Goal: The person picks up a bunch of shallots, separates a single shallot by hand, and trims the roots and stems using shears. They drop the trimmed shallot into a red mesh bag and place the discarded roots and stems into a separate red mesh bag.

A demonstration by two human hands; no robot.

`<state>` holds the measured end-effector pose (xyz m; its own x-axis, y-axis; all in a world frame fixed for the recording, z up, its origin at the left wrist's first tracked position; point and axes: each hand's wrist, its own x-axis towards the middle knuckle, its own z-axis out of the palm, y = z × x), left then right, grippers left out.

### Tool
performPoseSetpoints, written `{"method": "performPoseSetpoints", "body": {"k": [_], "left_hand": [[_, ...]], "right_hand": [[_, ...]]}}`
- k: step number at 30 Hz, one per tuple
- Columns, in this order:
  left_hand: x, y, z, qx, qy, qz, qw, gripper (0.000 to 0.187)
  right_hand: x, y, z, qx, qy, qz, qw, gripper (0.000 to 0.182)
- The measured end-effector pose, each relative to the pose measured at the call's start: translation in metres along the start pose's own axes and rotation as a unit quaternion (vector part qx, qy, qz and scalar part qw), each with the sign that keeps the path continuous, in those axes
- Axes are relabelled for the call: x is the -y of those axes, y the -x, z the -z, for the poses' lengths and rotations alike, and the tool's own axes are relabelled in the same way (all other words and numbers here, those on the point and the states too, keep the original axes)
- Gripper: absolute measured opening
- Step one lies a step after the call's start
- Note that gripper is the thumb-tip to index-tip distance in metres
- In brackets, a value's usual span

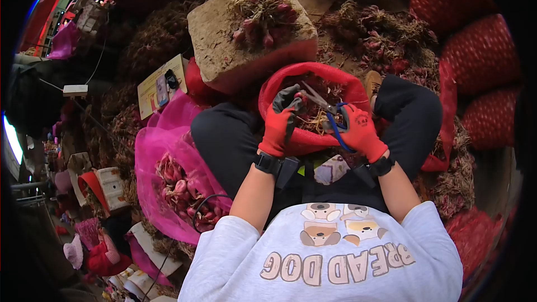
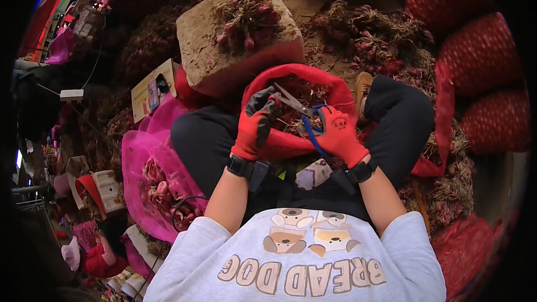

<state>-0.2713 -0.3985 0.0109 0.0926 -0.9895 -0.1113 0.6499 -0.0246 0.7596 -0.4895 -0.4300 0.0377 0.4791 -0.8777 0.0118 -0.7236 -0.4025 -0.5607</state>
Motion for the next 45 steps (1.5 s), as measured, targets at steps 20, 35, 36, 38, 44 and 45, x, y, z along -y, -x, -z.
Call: {"method": "performPoseSetpoints", "body": {"k": [20, 35, 36, 38, 44, 45], "left_hand": [[-0.003, 0.001, -0.003, 0.013, -0.05, 0.017, 0.999, 0.042], [-0.011, 0.005, -0.007, -0.002, -0.085, 0.06, 0.995, 0.041], [-0.014, 0.006, -0.013, -0.022, -0.092, 0.079, 0.992, 0.039], [-0.015, 0.006, -0.015, -0.042, -0.058, 0.106, 0.992, 0.035], [-0.005, 0.007, 0.008, 0.019, -0.097, 0.054, 0.994, 0.029], [-0.003, 0.007, 0.013, 0.037, -0.148, 0.025, 0.988, 0.029]], "right_hand": [[0.004, 0.002, 0.009, -0.022, -0.011, 0.028, 0.999, 0.044], [-0.007, 0.003, 0.006, 0.05, -0.055, -0.007, 0.997, 0.029], [0.003, 0.002, 0.016, 0.055, -0.075, -0.014, 0.996, 0.029], [0.005, 0.001, 0.018, 0.031, -0.075, -0.004, 0.997, 0.032], [0.0, 0.004, 0.006, -0.013, 0.052, 0.036, 0.998, 0.047], [-0.001, 0.004, 0.005, -0.017, 0.058, 0.042, 0.997, 0.047]]}}
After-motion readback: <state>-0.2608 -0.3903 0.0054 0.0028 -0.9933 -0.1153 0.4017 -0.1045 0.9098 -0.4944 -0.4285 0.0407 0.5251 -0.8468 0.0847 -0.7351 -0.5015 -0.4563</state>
